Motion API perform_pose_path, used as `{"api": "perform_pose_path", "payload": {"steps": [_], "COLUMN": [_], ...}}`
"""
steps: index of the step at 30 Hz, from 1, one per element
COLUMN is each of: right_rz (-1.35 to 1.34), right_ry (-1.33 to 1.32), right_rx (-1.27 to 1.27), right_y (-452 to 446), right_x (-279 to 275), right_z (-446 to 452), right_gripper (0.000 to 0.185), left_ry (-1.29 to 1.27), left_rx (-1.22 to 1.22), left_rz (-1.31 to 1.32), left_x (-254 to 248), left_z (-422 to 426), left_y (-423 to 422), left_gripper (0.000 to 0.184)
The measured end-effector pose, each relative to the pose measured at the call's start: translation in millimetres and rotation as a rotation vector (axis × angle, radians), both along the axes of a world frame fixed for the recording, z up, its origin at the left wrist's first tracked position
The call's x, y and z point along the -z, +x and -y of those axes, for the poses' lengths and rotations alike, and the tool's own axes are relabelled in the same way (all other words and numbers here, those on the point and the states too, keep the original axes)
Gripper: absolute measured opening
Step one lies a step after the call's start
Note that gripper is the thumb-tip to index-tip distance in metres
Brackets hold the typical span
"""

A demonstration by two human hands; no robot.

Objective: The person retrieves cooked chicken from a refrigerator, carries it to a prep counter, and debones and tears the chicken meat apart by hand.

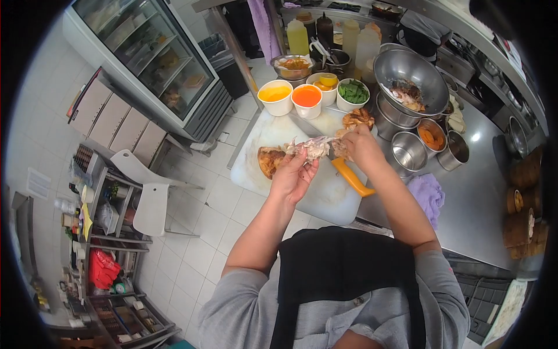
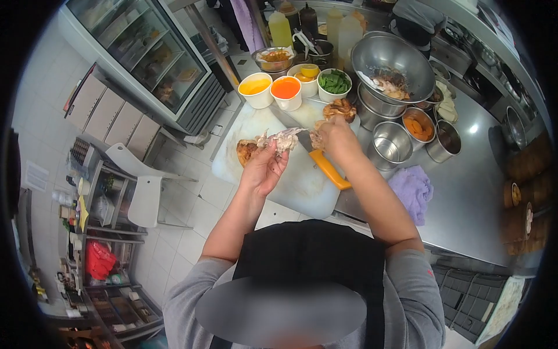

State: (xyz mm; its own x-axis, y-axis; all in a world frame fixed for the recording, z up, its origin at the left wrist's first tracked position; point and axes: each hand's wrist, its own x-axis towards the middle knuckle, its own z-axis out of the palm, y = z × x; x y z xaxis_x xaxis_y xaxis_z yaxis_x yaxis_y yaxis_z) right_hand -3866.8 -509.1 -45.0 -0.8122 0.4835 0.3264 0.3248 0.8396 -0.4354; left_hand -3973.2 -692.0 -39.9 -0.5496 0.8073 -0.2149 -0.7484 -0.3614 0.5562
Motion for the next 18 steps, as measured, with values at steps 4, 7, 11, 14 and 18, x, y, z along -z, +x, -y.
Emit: {"api": "perform_pose_path", "payload": {"steps": [4, 7, 11, 14, 18], "right_rz": [-0.283, -0.412, -0.526, -0.419, -0.373], "right_ry": [-0.158, -0.448, -0.534, -0.458, -0.308], "right_rx": [-0.045, -0.061, -0.238, -0.312, -0.416], "right_y": [4.6, 10.3, 22.1, 31.8, 34.1], "right_x": [-13.9, -29.9, -56.0, -87.6, -91.9], "right_z": [-0.9, 6.0, 22.1, 40.0, 40.2], "right_gripper": [0.014, 0.015, 0.019, 0.022, 0.025], "left_ry": [0.033, -0.028, -0.04, -0.035, -0.198], "left_rx": [0.011, 0.016, 0.14, 0.23, 0.266], "left_rz": [-0.07, -0.25, -0.465, -0.562, -0.866], "left_x": [-9.2, -20.1, -18.9, -20.0, -26.7], "left_z": [0.8, -0.3, -5.4, -6.5, -5.2], "left_y": [5.6, 9.4, 8.0, 6.6, 8.3], "left_gripper": [0.025, 0.03, 0.032, 0.031, 0.026]}}
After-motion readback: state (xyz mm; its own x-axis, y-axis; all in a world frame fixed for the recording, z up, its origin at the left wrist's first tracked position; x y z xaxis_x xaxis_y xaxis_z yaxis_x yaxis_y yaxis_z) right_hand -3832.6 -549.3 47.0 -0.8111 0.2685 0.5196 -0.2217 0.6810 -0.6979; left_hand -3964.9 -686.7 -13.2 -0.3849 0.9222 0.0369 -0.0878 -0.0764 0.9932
